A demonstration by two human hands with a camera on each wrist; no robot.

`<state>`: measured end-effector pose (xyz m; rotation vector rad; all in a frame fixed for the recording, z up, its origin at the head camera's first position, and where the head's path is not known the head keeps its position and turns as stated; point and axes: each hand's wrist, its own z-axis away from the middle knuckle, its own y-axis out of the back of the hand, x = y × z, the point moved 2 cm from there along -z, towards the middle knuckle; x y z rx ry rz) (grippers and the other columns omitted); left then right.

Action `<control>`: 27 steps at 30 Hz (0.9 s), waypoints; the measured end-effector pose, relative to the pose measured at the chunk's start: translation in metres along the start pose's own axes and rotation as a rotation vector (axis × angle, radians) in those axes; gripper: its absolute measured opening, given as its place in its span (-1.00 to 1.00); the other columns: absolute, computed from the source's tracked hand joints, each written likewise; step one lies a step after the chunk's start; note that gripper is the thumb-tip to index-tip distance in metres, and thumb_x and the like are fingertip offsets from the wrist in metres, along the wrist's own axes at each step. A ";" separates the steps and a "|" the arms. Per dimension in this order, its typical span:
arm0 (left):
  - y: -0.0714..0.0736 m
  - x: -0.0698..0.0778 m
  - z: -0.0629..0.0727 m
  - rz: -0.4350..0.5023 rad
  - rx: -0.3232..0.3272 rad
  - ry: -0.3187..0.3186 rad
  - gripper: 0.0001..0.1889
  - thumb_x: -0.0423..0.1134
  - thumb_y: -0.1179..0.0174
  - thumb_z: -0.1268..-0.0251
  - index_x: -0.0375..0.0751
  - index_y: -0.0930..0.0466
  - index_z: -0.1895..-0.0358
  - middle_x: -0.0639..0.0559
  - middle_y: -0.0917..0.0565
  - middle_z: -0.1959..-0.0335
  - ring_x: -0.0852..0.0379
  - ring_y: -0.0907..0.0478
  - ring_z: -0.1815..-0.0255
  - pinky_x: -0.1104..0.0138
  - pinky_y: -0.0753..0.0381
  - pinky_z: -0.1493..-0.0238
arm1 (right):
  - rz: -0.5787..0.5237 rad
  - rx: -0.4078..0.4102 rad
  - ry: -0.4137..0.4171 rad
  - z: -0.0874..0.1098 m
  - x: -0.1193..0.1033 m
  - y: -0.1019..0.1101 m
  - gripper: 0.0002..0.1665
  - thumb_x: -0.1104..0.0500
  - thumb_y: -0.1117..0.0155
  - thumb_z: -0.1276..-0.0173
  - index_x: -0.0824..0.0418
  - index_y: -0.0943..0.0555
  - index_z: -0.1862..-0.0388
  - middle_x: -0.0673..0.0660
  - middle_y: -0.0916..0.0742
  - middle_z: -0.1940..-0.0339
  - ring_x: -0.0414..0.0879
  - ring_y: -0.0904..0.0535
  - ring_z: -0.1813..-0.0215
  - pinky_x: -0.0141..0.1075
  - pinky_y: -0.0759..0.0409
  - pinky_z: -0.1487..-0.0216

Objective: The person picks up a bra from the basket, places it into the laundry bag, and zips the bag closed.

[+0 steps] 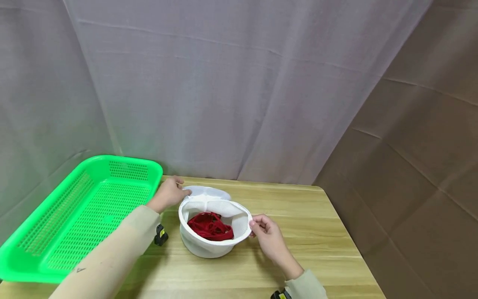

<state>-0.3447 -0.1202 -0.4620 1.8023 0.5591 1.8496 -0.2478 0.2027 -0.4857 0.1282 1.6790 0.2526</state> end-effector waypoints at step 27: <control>0.001 0.004 0.026 0.487 -0.023 -0.006 -0.34 -0.47 -0.26 -0.19 -0.44 -0.21 -0.36 -0.34 -0.60 -0.02 -0.06 -0.63 0.10 0.24 -0.63 0.13 | 0.030 -0.013 0.022 -0.001 0.006 -0.002 -0.92 0.31 -0.18 -0.41 0.31 -0.60 0.19 0.19 -0.68 0.34 -0.07 -0.59 0.35 -0.06 -0.64 0.22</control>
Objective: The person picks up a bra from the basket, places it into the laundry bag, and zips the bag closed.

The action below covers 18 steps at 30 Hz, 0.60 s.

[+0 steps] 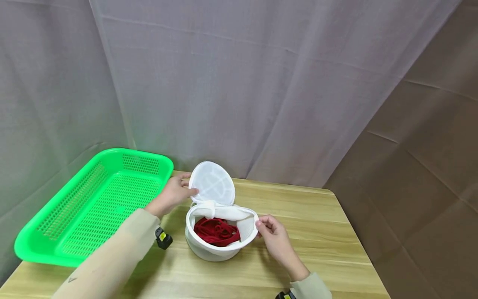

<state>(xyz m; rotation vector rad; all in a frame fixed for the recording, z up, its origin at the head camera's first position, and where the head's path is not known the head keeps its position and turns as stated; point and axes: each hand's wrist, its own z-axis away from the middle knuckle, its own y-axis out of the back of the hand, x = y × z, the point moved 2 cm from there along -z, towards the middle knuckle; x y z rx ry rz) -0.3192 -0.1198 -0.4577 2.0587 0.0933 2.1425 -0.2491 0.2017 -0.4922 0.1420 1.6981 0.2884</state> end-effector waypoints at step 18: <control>0.003 -0.005 0.004 -0.059 0.023 -0.050 -0.58 -0.46 -0.18 -0.27 -0.48 -0.38 -0.19 -0.31 -0.58 0.01 -0.05 -0.57 0.15 0.07 -0.63 0.11 | 0.013 0.022 -0.028 0.002 0.002 0.002 -0.88 0.28 -0.18 -0.42 0.33 -0.60 0.19 0.19 -0.67 0.35 0.01 -0.60 0.32 -0.12 -0.64 0.22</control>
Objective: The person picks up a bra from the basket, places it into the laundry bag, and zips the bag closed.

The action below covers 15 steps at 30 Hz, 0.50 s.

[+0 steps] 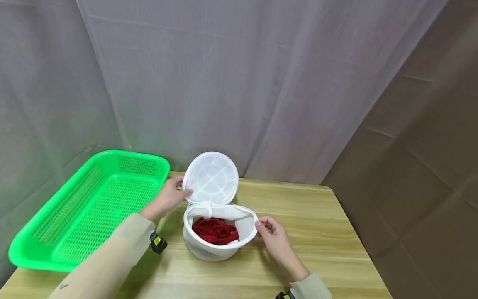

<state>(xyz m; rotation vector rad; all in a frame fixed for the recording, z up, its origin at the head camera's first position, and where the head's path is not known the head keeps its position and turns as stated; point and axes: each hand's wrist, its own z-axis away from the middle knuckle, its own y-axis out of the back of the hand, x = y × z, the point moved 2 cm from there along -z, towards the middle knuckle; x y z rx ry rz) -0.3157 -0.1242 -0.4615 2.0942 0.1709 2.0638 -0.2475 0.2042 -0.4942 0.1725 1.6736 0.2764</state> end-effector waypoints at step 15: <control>0.003 0.002 0.009 -0.117 0.010 -0.101 -0.71 -0.43 -0.22 -0.26 -0.41 -0.50 -0.03 -0.20 -0.57 0.20 -0.04 -0.58 0.24 0.15 -0.66 0.24 | 0.002 -0.018 -0.024 0.005 -0.029 -0.004 -0.85 0.38 -0.12 -0.43 0.49 -0.56 0.16 0.24 -0.67 0.36 -0.03 -0.59 0.33 -0.14 -0.64 0.21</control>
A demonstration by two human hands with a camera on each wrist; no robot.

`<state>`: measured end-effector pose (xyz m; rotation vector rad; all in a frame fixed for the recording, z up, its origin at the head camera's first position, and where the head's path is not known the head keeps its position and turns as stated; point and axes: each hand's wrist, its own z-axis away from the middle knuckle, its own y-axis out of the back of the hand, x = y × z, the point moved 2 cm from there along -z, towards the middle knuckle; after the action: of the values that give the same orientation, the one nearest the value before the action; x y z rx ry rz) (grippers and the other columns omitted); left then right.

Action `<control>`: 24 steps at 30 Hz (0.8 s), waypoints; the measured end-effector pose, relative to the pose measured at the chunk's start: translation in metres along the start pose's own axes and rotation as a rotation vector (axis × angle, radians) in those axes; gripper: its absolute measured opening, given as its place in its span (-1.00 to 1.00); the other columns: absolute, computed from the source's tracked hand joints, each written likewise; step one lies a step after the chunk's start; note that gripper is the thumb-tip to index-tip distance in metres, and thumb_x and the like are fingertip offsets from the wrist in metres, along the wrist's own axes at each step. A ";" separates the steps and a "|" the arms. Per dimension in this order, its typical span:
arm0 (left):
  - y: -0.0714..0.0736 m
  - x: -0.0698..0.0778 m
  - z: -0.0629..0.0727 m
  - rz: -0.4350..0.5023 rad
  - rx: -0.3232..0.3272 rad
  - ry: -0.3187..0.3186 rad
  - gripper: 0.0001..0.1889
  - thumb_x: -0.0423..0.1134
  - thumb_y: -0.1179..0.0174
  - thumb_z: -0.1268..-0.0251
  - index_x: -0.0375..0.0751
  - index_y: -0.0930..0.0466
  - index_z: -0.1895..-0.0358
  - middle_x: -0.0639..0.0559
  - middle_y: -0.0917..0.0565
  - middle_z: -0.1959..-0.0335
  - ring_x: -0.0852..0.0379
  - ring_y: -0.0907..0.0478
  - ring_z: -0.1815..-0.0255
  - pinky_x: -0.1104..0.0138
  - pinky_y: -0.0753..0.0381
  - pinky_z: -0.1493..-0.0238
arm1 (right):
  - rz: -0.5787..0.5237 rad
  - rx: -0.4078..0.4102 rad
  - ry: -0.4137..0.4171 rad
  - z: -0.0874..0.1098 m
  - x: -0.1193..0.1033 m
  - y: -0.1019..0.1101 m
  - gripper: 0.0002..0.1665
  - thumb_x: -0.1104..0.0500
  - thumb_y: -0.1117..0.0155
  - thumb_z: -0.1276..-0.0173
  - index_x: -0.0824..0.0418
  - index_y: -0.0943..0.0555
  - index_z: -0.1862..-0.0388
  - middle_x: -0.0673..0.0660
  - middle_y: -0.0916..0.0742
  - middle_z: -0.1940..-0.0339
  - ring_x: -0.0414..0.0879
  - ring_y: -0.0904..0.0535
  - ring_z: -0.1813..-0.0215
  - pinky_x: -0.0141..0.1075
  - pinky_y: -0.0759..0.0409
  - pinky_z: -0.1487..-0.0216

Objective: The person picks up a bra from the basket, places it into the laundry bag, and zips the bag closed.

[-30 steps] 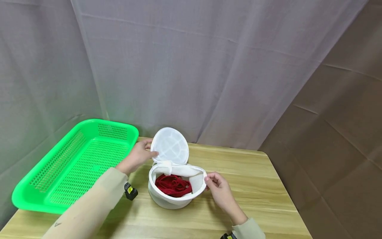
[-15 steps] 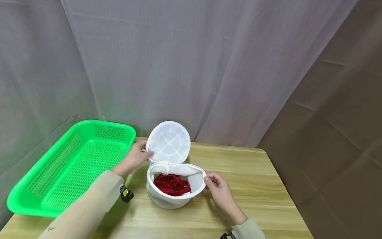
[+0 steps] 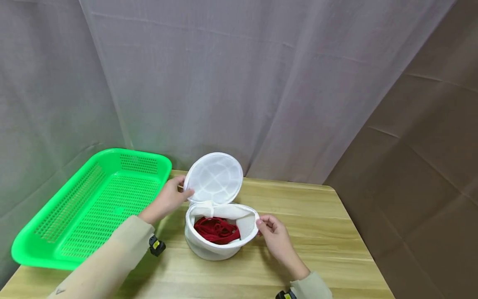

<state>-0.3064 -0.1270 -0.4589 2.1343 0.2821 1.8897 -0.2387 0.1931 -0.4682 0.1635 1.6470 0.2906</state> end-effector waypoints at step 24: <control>0.007 0.017 0.012 0.011 0.037 -0.175 -0.82 -0.42 -0.28 -0.20 -0.29 -0.60 0.13 -0.06 -0.65 0.30 -0.02 -0.58 0.22 0.28 -0.60 0.30 | -0.007 0.040 0.004 -0.012 0.026 -0.006 -0.84 0.24 -0.17 -0.44 0.35 -0.59 0.17 0.20 -0.68 0.35 -0.07 -0.60 0.33 -0.13 -0.64 0.20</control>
<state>-0.2925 -0.1288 -0.4417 2.3114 0.2707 1.7011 -0.2529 0.1938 -0.4936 0.1871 1.6574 0.2529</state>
